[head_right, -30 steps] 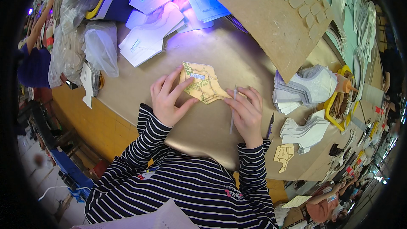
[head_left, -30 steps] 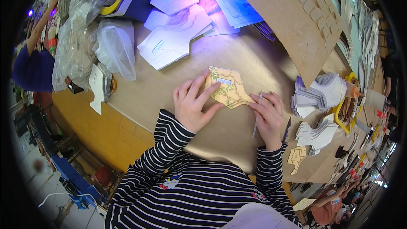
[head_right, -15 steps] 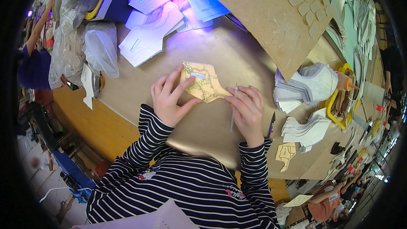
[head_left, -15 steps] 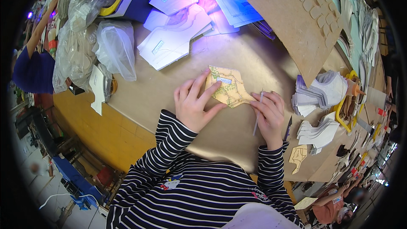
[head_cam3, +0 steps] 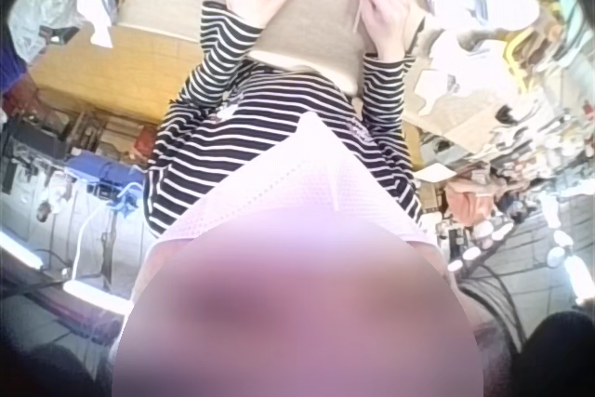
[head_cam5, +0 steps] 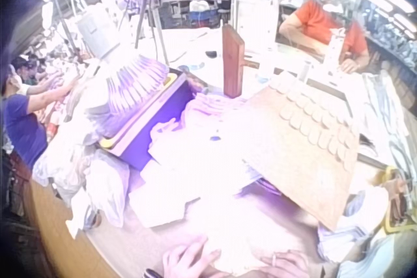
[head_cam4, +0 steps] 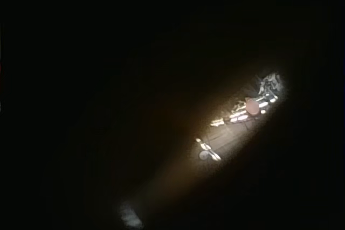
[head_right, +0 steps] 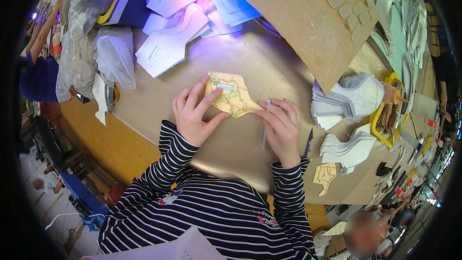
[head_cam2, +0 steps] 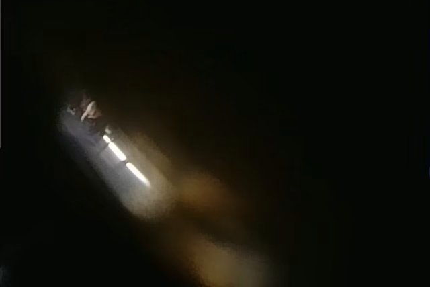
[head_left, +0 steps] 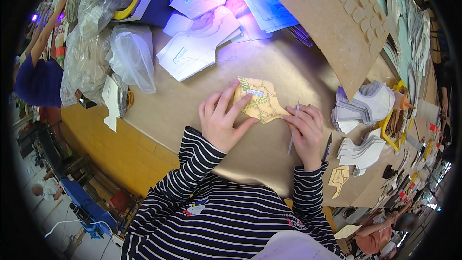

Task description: The person marks and cuts a beige cardboard mask template using a pen and a craft knife. They repeatedly align the template with a white paper pattern, trace lines, and cut along the marked edges. The finished mask is held up for inspection before the person continues working on another template.

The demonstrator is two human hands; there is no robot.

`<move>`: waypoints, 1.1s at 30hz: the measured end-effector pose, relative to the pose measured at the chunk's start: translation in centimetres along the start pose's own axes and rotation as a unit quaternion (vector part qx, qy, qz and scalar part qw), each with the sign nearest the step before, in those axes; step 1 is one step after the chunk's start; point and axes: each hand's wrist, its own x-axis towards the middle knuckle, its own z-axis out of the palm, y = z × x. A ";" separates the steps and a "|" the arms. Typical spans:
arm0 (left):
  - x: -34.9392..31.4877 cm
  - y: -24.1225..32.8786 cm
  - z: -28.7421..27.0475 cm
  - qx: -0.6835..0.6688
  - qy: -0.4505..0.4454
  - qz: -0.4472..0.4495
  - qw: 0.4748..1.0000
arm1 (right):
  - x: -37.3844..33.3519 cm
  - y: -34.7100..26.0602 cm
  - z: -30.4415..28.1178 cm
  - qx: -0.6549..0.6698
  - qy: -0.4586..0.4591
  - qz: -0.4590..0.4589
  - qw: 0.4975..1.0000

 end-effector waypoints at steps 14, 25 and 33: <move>0.4 1.3 -0.1 0.003 0.009 -0.023 1.000 | 0.3 -0.3 -0.2 0.011 0.004 0.010 1.000; -0.6 2.5 1.7 0.011 0.013 -0.029 0.999 | -0.1 -0.1 -0.1 0.008 0.015 0.012 1.000; -0.8 2.0 3.0 -0.004 0.046 0.023 0.999 | -0.5 0.4 0.4 0.048 0.030 0.001 0.998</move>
